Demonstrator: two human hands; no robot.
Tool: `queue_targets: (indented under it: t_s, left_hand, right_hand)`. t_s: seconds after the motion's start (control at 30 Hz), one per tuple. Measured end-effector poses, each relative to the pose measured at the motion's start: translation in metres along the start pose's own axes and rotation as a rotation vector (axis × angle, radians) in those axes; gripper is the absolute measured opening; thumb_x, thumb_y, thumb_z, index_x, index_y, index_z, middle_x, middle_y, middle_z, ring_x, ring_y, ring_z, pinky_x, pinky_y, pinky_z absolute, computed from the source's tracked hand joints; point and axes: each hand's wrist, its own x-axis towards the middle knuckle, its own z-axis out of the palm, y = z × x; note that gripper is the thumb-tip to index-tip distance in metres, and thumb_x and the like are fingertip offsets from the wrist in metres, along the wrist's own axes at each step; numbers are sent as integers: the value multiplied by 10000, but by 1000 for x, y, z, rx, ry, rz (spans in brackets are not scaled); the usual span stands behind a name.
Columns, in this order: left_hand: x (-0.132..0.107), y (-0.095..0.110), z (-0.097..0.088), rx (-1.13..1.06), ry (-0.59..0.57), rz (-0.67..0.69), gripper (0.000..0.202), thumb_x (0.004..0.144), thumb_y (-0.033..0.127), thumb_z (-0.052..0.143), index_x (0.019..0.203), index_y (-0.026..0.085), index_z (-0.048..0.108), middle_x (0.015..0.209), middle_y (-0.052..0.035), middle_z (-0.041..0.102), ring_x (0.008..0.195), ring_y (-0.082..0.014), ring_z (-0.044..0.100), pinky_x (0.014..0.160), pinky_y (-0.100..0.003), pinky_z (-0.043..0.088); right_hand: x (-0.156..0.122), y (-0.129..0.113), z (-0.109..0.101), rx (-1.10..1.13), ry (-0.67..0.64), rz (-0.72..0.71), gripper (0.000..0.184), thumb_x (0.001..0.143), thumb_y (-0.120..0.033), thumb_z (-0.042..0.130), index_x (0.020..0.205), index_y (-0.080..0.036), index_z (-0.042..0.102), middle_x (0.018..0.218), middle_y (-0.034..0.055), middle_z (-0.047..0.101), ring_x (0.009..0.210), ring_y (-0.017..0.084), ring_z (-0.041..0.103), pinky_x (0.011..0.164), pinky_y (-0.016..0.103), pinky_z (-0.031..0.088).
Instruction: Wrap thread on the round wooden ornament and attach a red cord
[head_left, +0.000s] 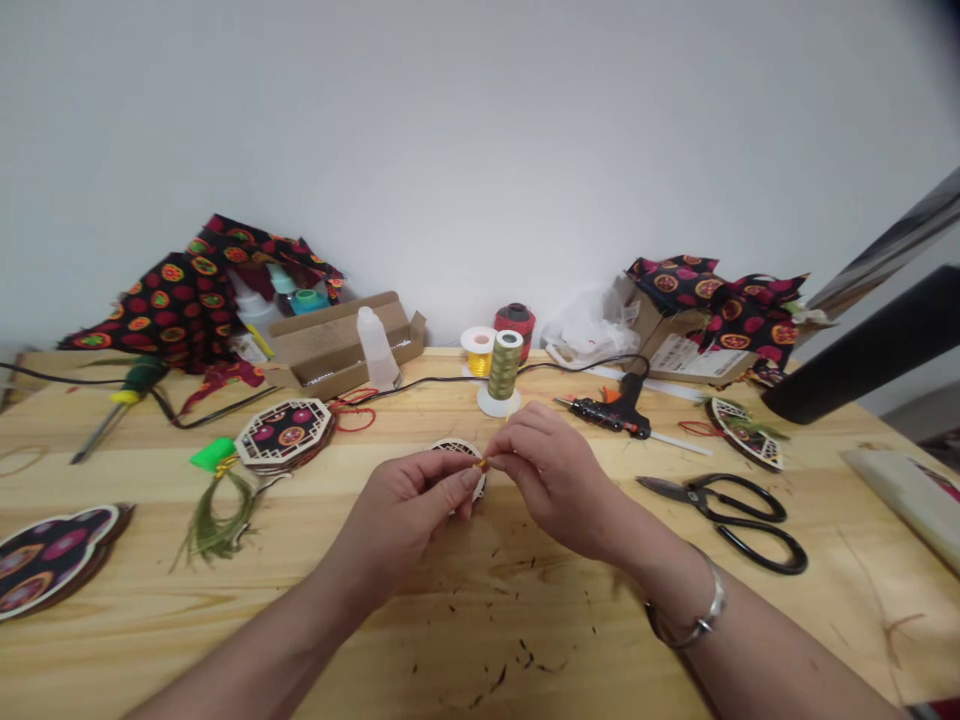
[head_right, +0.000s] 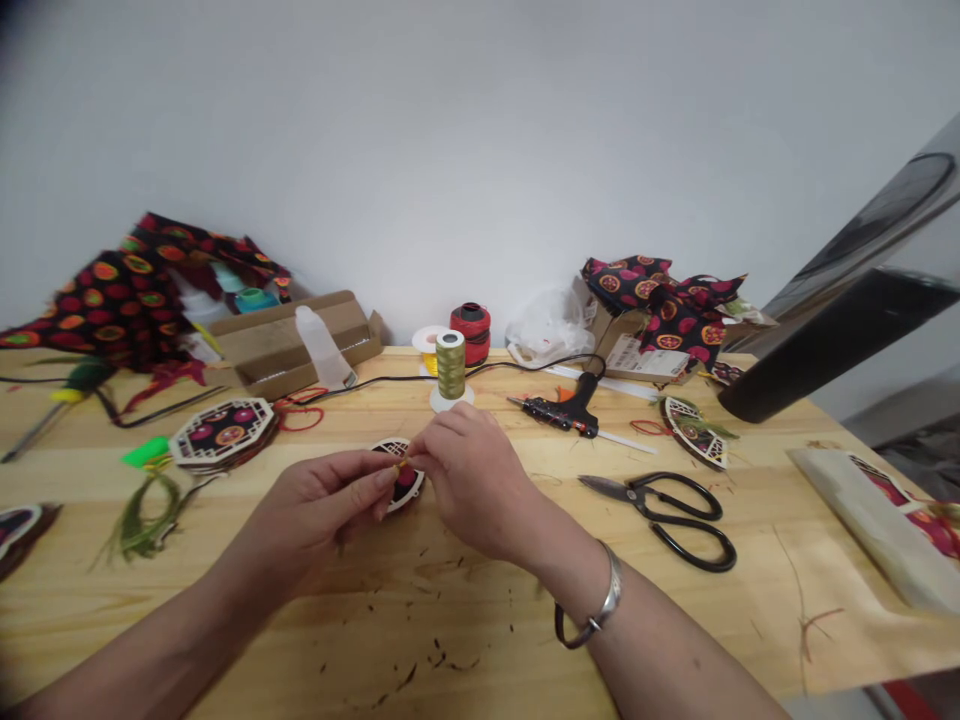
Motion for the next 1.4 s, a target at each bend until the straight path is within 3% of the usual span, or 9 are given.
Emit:
queue_targets:
  t_s: [0.33, 0.47, 0.6, 0.77, 1.03, 1.23, 1.4]
  left_hand:
    - [-3, -3, -3, -2, -8, 43, 116, 782, 274, 621, 757, 194, 701, 569, 43, 547, 478, -66, 334, 427, -219, 183]
    - [-1, -5, -3, -16, -6, 70, 176, 794, 347, 625, 774, 189, 701, 537, 52, 494, 482, -68, 331, 426, -225, 162]
    - [0, -1, 0, 16, 8, 41, 289, 804, 403, 614, 645, 166, 654, 470, 75, 380, 447, -59, 260, 425, -236, 140]
    - [1, -1, 0, -79, -18, -9, 264, 763, 411, 652, 667, 166, 662, 465, 81, 367, 440, -57, 235, 426, -232, 124]
    - [3, -3, -2, -51, 5, -54, 188, 737, 341, 684, 648, 175, 680, 525, 47, 561, 433, -47, 302, 413, -214, 158]
    - [2, -3, -3, -22, 5, 2, 222, 741, 333, 674, 590, 172, 654, 523, 39, 577, 446, -58, 331, 420, -205, 193]
    - [0, 2, -3, 38, -22, -12, 242, 770, 386, 631, 672, 173, 691, 598, 17, 619, 435, -66, 320, 409, -209, 212]
  right_hand:
    - [-1, 1, 1, -26, -2, 6, 159, 855, -91, 482, 753, -140, 594, 723, 46, 581, 739, 167, 471, 676, 297, 374]
    - [-1, 1, 1, -23, 0, -3, 157, 856, -91, 480, 764, -131, 601, 726, 52, 585, 738, 167, 471, 674, 296, 375]
    - [-1, 0, 1, -36, -11, -13, 167, 865, -105, 472, 765, -124, 604, 728, 62, 586, 736, 171, 469, 672, 300, 377]
    - [-1, 0, 2, -39, -14, -7, 168, 867, -105, 465, 760, -134, 592, 733, 63, 592, 739, 173, 474, 682, 303, 384]
    - [-1, -1, 2, -43, -34, 17, 146, 857, -93, 484, 766, -136, 590, 755, 60, 599, 766, 176, 483, 705, 309, 382]
    - [-2, -4, 2, -59, -50, 12, 149, 845, -80, 478, 755, -129, 585, 740, 59, 585, 751, 176, 470, 690, 309, 375]
    - [-1, -1, 1, -35, -14, 28, 152, 856, -97, 481, 756, -140, 587, 732, 50, 584, 752, 172, 476, 692, 306, 376]
